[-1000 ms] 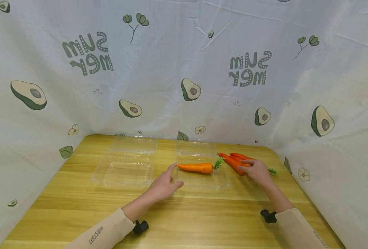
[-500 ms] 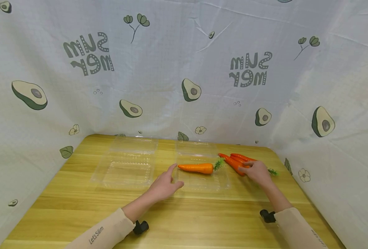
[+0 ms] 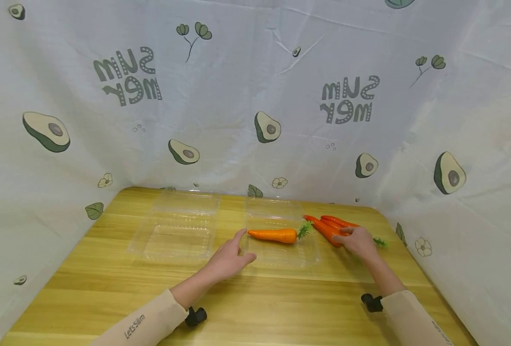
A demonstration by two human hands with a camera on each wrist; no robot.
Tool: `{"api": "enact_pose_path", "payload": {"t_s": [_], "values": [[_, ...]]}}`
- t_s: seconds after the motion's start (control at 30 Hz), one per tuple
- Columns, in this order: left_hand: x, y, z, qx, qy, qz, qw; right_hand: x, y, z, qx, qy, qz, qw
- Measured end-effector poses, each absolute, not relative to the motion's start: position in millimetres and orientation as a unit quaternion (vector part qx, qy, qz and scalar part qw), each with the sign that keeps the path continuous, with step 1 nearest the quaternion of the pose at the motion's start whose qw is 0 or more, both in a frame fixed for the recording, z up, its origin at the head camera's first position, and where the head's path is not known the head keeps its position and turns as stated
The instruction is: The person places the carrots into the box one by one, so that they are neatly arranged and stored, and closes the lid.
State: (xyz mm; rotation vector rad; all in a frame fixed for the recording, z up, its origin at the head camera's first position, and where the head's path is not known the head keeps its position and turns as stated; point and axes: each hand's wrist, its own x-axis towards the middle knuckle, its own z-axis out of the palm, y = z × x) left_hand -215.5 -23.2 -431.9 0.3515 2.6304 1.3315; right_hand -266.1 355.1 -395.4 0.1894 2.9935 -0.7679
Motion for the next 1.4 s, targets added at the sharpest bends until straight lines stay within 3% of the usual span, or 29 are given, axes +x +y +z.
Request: {"api": "enact_pose_path", "payload": {"t_s": [1.4], "values": [[-213, -22, -429, 0.118, 0.883, 0.445, 0.086, -267, 363, -400, 0.060, 0.978, -0.196, 0.036]]}}
